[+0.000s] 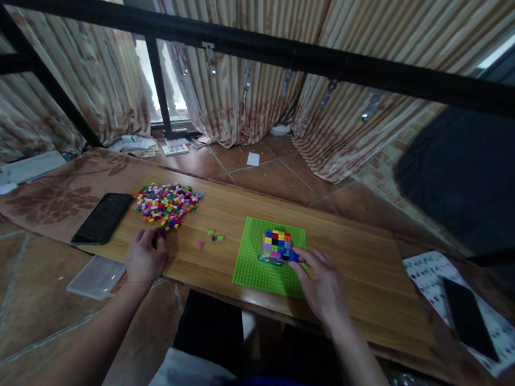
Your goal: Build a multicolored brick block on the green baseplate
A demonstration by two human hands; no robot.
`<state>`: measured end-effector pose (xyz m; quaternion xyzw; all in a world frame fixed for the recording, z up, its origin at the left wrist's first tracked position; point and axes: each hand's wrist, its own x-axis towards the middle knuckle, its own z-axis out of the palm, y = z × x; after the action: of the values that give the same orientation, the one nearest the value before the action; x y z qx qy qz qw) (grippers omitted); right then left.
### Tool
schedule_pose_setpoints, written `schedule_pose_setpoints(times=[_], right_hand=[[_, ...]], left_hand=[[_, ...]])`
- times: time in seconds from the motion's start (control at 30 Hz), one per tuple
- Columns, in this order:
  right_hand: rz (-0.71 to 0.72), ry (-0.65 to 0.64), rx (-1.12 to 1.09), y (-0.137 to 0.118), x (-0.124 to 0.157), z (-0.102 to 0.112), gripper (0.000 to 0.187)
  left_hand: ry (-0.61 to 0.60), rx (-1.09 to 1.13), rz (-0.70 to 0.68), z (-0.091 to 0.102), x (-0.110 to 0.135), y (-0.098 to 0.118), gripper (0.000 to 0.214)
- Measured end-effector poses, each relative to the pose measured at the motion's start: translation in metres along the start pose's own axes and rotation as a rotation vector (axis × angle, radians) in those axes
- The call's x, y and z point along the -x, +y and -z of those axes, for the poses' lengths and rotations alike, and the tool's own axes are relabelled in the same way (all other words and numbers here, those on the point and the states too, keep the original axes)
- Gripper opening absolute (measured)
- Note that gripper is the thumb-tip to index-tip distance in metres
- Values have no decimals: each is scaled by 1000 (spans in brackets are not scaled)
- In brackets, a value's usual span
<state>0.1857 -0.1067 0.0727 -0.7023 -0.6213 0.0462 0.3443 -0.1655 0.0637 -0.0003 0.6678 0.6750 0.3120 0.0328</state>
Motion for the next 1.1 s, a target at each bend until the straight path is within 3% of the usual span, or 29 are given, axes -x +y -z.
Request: schedule_pose_setpoints(times=[0.23, 1.1], right_hand=[[99, -13, 56, 6, -9, -13, 27], [79, -201, 373, -13, -25, 2, 17]], left_hand=[[-11, 9, 17, 2, 0, 3, 34], [6, -6, -4, 1, 0, 2, 32]])
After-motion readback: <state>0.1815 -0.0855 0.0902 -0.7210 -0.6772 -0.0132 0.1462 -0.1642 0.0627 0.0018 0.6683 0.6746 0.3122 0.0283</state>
